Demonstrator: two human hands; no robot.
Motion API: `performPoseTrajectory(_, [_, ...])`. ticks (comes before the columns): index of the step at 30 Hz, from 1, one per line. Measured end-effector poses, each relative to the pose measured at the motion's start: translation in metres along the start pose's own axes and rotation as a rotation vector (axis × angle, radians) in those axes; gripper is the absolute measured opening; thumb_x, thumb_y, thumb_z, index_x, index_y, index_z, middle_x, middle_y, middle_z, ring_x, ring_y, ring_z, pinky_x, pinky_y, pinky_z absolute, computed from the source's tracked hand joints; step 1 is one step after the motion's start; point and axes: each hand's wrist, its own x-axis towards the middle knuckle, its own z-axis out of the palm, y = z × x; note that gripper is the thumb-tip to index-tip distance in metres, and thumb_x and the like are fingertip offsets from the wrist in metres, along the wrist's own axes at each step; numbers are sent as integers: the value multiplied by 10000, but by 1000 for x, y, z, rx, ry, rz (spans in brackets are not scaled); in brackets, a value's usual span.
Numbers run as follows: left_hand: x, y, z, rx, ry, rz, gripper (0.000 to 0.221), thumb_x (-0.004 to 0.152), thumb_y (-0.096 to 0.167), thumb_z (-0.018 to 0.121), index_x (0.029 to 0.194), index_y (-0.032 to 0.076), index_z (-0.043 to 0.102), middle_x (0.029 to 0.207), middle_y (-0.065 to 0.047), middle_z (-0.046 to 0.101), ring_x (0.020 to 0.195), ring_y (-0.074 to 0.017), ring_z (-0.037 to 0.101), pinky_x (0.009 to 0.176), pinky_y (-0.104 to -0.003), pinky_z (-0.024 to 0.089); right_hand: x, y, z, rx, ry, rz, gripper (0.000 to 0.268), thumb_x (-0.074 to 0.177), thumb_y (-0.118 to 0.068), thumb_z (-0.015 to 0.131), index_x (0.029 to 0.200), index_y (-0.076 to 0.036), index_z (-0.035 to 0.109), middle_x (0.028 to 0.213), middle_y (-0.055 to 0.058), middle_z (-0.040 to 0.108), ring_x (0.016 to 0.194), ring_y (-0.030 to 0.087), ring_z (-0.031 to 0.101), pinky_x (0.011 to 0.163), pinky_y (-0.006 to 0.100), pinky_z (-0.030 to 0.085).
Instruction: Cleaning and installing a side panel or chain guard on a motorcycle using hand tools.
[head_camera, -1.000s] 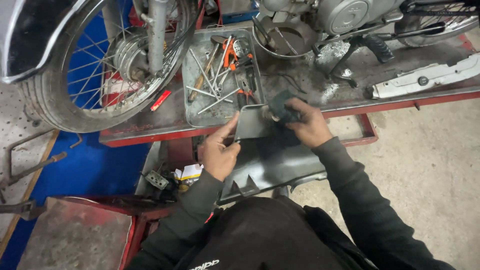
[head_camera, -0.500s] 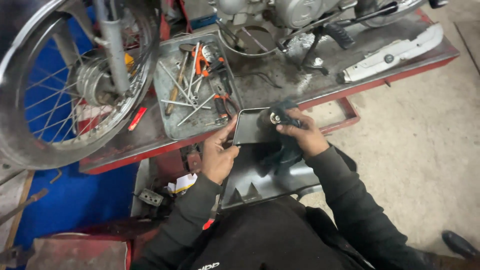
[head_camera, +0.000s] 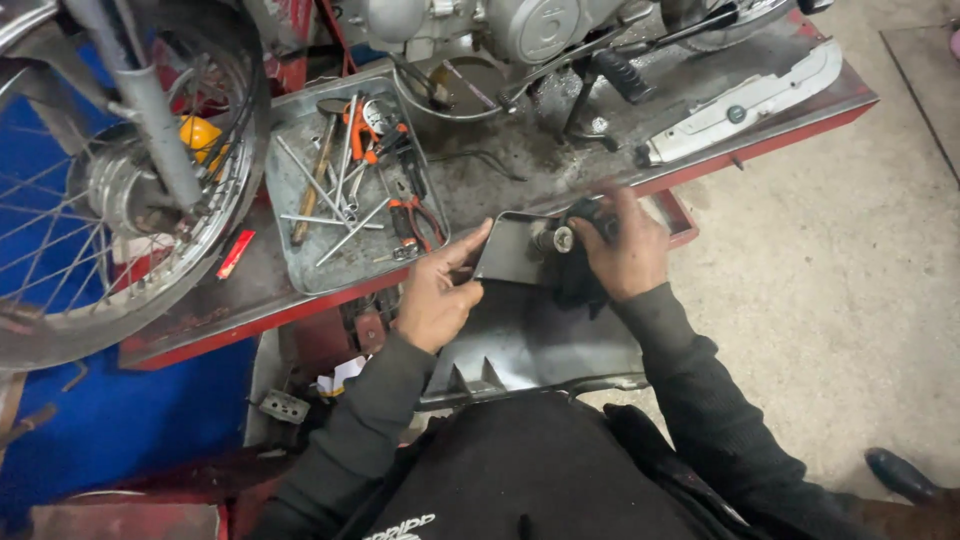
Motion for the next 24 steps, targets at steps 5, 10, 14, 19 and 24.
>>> performPoseTrajectory(5, [13,5,16,-90,19,-25,791,652,-140,543,1394,134,580,1049,-139,738,939,-153,638,767,-266,579,25,4,-16,47,-5,-88,223,807,-148,857,972,-135,706,930,59,631,863,316,689,711,434,563])
performPoseTrajectory(10, [25,6,29,-123,35,-64,799,643,-146,532,1400,109,569,1015,-159,743,853,-163,664,680,-244,572,36,30,-17,273,45,-217,172,818,-97,836,929,-156,719,853,19,697,813,262,709,670,355,543])
performPoseTrajectory(14, [31,8,40,-104,41,-83,817,627,-170,541,1392,115,579,1046,-190,744,862,-162,661,660,-238,567,34,44,-28,423,-135,-359,201,849,-33,718,1050,-45,706,986,156,638,940,387,654,787,461,523])
performPoseTrajectory(19, [43,-7,59,-127,29,-95,791,643,-169,545,1379,117,590,1097,-211,735,898,-165,652,673,-255,569,42,63,-35,635,-309,-334,412,675,-25,736,1073,51,664,1057,225,506,1064,449,553,948,521,432])
performPoseTrajectory(24, [53,5,69,-11,-45,-51,777,658,-128,539,1398,106,564,1148,-205,723,962,-174,642,714,-252,568,56,56,-38,370,-379,-450,546,593,42,687,1137,-8,685,1040,195,579,933,444,621,767,525,515])
